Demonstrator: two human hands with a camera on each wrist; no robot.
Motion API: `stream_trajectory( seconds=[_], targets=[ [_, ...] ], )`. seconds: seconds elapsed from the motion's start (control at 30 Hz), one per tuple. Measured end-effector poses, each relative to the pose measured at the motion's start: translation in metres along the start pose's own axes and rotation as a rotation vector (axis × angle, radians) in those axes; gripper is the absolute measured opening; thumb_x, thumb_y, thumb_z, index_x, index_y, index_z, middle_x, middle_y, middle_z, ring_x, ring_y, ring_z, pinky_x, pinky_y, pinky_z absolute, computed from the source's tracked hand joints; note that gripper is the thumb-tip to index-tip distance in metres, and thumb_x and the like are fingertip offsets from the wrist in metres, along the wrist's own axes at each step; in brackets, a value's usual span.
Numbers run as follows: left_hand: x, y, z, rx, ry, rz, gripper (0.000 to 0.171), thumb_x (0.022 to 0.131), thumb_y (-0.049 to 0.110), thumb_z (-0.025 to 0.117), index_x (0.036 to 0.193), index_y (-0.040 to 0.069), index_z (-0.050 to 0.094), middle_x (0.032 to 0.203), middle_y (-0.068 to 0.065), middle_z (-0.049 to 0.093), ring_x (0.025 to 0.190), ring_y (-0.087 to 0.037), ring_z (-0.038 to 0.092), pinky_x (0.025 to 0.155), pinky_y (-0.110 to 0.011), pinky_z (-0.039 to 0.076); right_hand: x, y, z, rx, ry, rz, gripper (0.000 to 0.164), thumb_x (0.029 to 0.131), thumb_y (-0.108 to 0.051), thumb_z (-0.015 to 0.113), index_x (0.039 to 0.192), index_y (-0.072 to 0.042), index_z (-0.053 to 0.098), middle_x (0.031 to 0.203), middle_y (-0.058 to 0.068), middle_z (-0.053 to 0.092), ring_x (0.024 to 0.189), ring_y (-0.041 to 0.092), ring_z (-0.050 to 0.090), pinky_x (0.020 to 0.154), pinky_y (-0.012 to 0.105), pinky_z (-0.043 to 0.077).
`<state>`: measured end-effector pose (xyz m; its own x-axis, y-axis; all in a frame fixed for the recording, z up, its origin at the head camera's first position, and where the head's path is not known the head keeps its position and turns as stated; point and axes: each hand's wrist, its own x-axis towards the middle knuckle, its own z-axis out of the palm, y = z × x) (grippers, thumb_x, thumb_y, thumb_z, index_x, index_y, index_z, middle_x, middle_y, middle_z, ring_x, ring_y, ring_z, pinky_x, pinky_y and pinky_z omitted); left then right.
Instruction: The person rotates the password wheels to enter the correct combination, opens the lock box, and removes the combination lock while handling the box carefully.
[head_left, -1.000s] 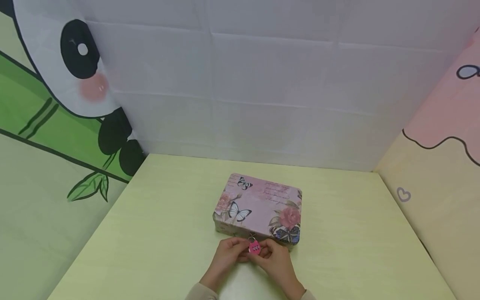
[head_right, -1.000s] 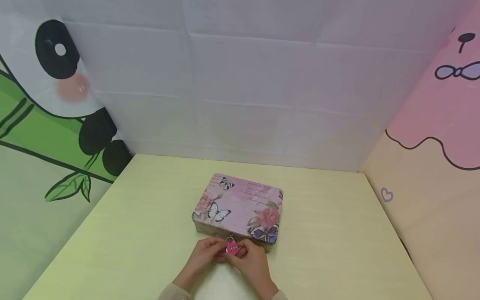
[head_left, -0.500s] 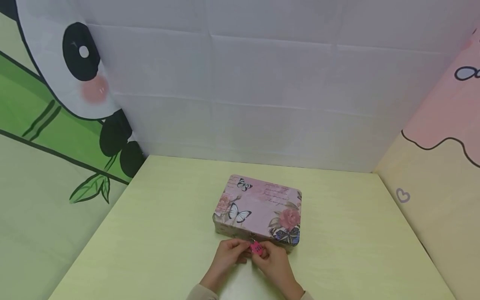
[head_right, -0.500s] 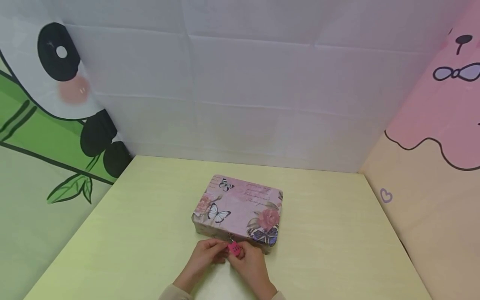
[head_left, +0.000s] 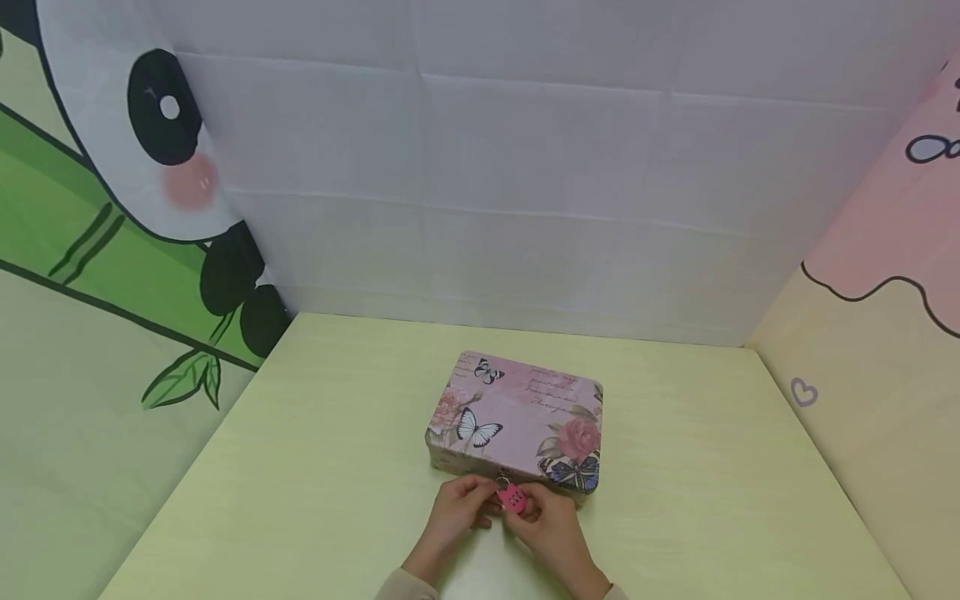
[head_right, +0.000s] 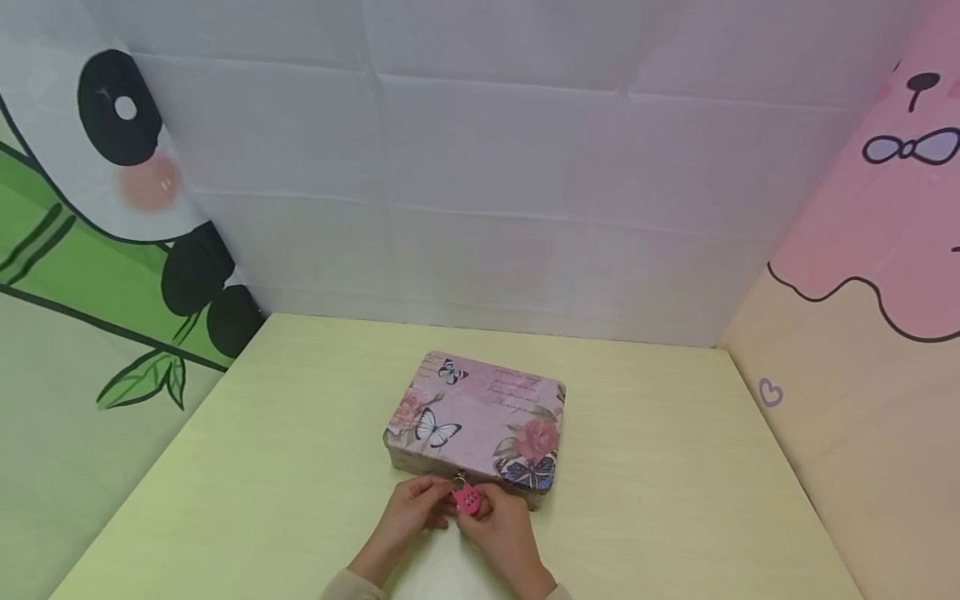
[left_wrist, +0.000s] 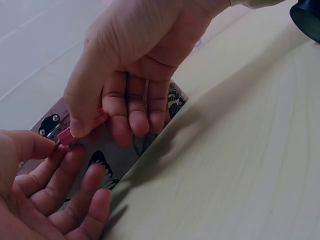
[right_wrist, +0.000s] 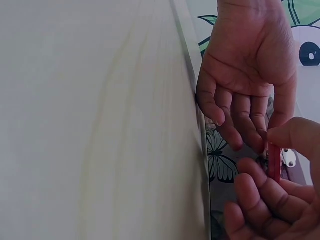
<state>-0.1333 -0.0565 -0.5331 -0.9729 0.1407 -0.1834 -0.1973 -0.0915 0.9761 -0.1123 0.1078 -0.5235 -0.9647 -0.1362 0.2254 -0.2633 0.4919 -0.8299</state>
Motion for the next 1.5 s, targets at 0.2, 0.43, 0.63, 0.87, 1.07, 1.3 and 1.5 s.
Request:
stream_trajectory(
  seconds=[0.2, 0.43, 0.63, 0.87, 1.07, 1.3, 1.5],
  targets=[
    [0.0014, -0.0025, 0.0001, 0.008, 0.005, 0.011, 0.026, 0.095, 0.008, 0.061, 0.1, -0.017, 0.063, 0.08, -0.007, 0.072, 0.068, -0.011, 0.067, 0.052, -0.02, 0.052, 0.0001, 0.0029, 0.0004, 0.06, 0.0, 0.007, 0.023, 0.076, -0.001, 0.081, 0.096, 0.004, 0.07, 0.069, -0.002, 0.065, 0.062, 0.0, 0.057, 0.055, 0.02, 0.053],
    [0.0018, -0.0038, -0.0015, 0.048, 0.013, 0.032, 0.026, 0.095, 0.007, 0.061, 0.099, -0.018, 0.064, 0.082, -0.008, 0.072, 0.071, -0.012, 0.066, 0.055, -0.022, 0.054, 0.0003, 0.0051, 0.0004, 0.136, -0.013, 0.081, 0.028, 0.075, -0.001, 0.083, 0.099, 0.007, 0.07, 0.071, -0.001, 0.065, 0.062, 0.0, 0.056, 0.055, 0.019, 0.052],
    [0.0021, -0.0008, -0.0025, 0.078, 0.007, 0.052, 0.026, 0.094, 0.007, 0.061, 0.097, -0.018, 0.065, 0.08, -0.011, 0.072, 0.067, -0.01, 0.064, 0.051, -0.02, 0.051, -0.0006, 0.0041, 0.0018, 0.119, 0.012, 0.046, 0.027, 0.075, 0.0, 0.082, 0.098, 0.008, 0.07, 0.07, -0.001, 0.066, 0.061, 0.0, 0.057, 0.054, 0.02, 0.053],
    [0.0027, 0.002, -0.0019, 0.078, 0.004, 0.061, 0.026, 0.096, 0.005, 0.057, 0.097, -0.02, 0.061, 0.078, -0.01, 0.07, 0.063, -0.011, 0.061, 0.05, -0.021, 0.05, 0.0003, 0.0029, 0.0019, 0.052, 0.0, -0.029, 0.024, 0.075, 0.001, 0.079, 0.096, 0.006, 0.071, 0.068, -0.003, 0.065, 0.061, -0.001, 0.055, 0.054, 0.02, 0.052],
    [0.005, 0.0009, -0.0021, 0.097, 0.02, 0.07, 0.025, 0.097, 0.004, 0.057, 0.098, -0.021, 0.061, 0.082, -0.012, 0.07, 0.061, -0.013, 0.058, 0.05, -0.022, 0.05, 0.0002, 0.005, 0.0011, 0.056, -0.039, -0.019, 0.026, 0.075, 0.001, 0.08, 0.099, 0.007, 0.071, 0.07, -0.001, 0.068, 0.061, -0.001, 0.056, 0.054, 0.02, 0.052],
    [0.0052, 0.0008, -0.0057, 0.091, 0.028, 0.123, 0.022, 0.095, 0.003, 0.063, 0.099, -0.019, 0.063, 0.083, -0.02, 0.071, 0.067, -0.009, 0.062, 0.058, -0.021, 0.053, -0.0009, 0.0057, 0.0017, 0.118, -0.04, 0.016, 0.029, 0.075, -0.001, 0.082, 0.1, 0.008, 0.07, 0.071, 0.002, 0.069, 0.061, 0.001, 0.059, 0.054, 0.021, 0.055],
    [0.005, 0.0008, -0.0073, 0.053, 0.044, 0.124, 0.021, 0.093, 0.001, 0.066, 0.1, -0.018, 0.063, 0.086, -0.023, 0.072, 0.073, -0.01, 0.067, 0.064, -0.023, 0.056, -0.0018, 0.0068, 0.0021, 0.177, -0.051, 0.072, 0.029, 0.08, -0.006, 0.081, 0.103, 0.008, 0.07, 0.07, 0.002, 0.068, 0.059, -0.001, 0.056, 0.052, 0.019, 0.05]
  ],
)
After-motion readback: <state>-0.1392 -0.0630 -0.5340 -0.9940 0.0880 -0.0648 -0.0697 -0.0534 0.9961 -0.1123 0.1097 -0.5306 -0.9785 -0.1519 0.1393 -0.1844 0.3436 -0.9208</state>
